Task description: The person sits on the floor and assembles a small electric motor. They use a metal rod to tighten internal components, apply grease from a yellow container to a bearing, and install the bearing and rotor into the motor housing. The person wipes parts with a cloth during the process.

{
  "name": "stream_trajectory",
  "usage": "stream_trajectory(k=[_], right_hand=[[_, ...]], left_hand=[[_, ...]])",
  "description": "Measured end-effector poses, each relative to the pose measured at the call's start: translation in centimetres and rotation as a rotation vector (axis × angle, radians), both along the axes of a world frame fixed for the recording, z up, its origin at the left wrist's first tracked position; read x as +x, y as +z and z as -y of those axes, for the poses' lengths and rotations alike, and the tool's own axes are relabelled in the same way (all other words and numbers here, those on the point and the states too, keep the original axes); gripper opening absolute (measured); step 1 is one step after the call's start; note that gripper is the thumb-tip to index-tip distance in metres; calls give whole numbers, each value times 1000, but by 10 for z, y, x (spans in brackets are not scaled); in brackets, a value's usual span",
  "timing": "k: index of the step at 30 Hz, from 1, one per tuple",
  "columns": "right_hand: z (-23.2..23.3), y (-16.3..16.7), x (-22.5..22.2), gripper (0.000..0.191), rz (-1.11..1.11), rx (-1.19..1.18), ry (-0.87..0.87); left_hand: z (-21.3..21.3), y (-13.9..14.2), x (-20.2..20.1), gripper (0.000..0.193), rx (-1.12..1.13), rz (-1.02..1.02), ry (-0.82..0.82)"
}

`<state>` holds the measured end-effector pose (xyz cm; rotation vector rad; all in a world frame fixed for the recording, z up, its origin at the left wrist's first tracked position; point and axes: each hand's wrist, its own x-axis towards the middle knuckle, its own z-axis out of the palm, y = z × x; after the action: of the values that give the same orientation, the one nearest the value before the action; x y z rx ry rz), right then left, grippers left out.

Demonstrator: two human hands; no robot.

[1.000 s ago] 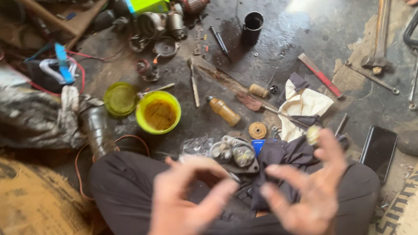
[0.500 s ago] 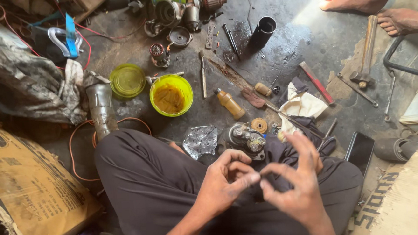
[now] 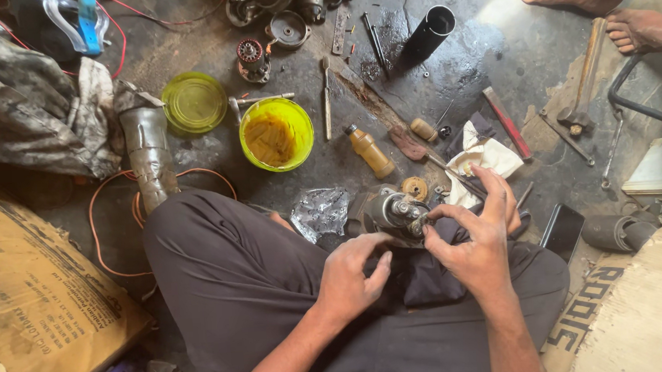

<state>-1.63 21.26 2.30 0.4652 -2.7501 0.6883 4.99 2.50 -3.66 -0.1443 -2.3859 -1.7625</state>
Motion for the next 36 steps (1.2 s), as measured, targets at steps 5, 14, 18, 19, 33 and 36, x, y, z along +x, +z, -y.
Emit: stream_trajectory(k=[5, 14, 18, 19, 33, 36], right_hand=[[-2, 2, 0, 25, 46, -7, 12], [-12, -3, -4, 29, 135, -69, 18], [-16, -8, -5, 29, 155, -100, 40], [-17, -9, -6, 29, 159, -104, 47], [-25, -32, 1, 31, 194, -308, 24], [-27, -42, 3, 30, 194, -379, 40]], left_hand=[[1, -3, -3, 20, 140, 199, -31], [-1, -4, -3, 22, 133, 278, -59], [0, -3, -4, 21, 147, 288, -75], [0, -3, -4, 21, 144, 288, -81], [0, -1, -5, 24, 123, 270, -97], [-1, -1, -4, 23, 131, 288, -106]])
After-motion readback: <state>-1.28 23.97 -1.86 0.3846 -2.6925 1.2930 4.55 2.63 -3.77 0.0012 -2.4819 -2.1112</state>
